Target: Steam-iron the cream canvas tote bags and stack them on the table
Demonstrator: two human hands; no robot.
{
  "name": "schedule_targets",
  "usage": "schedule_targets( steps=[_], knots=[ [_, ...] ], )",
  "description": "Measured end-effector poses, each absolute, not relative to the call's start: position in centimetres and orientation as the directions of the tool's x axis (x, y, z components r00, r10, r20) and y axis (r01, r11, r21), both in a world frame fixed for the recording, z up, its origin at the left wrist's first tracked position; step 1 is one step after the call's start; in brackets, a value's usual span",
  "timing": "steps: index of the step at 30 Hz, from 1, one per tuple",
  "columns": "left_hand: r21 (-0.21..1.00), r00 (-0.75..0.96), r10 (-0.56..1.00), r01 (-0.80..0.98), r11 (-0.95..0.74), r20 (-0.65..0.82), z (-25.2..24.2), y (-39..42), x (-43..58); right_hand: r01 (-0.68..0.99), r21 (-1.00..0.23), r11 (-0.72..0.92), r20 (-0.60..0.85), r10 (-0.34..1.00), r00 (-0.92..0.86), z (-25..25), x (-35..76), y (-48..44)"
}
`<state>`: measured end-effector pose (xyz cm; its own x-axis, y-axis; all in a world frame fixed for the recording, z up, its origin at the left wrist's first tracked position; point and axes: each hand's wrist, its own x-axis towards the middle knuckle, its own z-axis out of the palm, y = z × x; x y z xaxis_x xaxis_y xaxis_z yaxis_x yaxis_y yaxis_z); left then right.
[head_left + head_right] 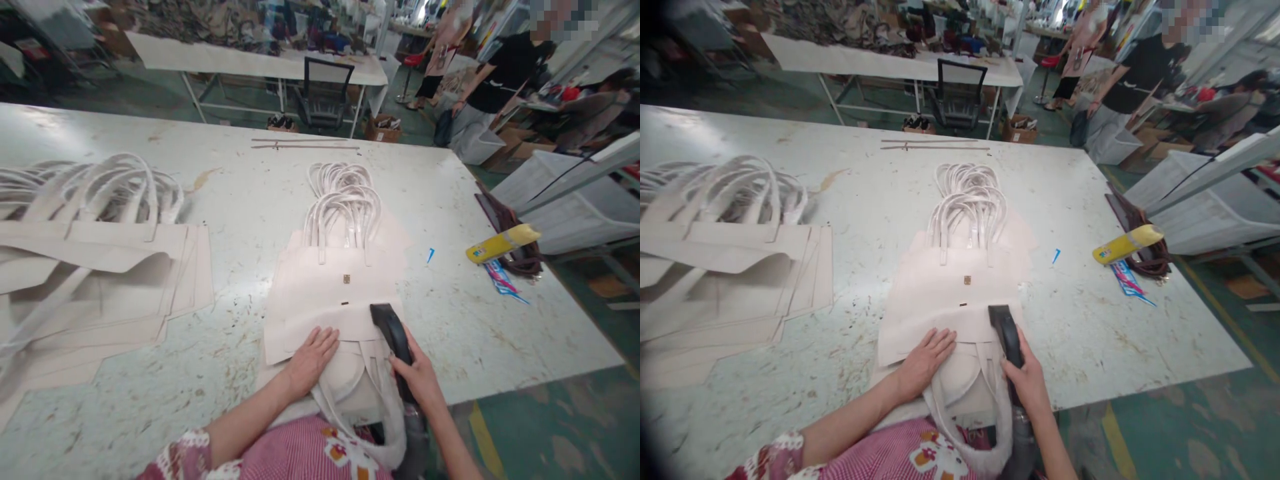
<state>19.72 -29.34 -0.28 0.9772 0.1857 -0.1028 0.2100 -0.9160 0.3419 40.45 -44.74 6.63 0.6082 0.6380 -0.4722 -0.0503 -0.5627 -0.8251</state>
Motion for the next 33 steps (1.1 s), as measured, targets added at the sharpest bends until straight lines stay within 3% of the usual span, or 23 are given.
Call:
schedule_targets(
  steps=[3,7,11,13,20,26,29,33],
  knots=[
    [0.403,0.96,0.273,0.277,-0.872,-0.069,0.0,-28.3,18.7,0.006,-0.834,-0.552,-0.418,0.638,0.647,7.4,40.2,-43.3],
    [0.477,0.934,0.357,0.299,-0.826,0.034,-0.8,-26.9,17.0,0.128,-0.796,-0.591,-0.452,0.722,0.524,8.7,38.6,-43.5],
    [0.455,0.654,0.751,0.642,-0.617,0.096,-1.5,-25.7,16.4,0.17,-0.78,-0.603,-0.494,0.759,0.424,9.5,36.7,-42.8],
    [0.438,0.562,0.827,0.735,-0.517,0.033,-1.4,-25.2,16.5,0.229,-0.788,-0.572,-0.472,0.8,0.371,9.6,35.7,-41.5],
    [0.455,0.694,0.72,0.643,-0.616,-0.006,-1.8,-25.5,15.6,0.37,-0.736,-0.567,-0.544,0.82,0.176,8.1,32.1,-34.5],
    [0.579,0.71,0.704,0.583,-0.57,-0.023,-2.1,-24.7,14.7,0.339,-0.738,-0.584,-0.497,0.81,0.312,8.6,32.4,-34.6],
    [0.598,0.734,0.679,0.553,-0.581,-0.018,-1.1,-23.6,14.8,0.355,-0.741,-0.57,-0.526,0.821,0.221,8.7,32.7,-34.5],
    [0.581,0.777,0.63,0.518,-0.627,-0.013,0.4,-22.1,15.8,0.34,-0.739,-0.582,-0.468,0.806,0.362,8.5,34.2,-30.6]
  ],
)
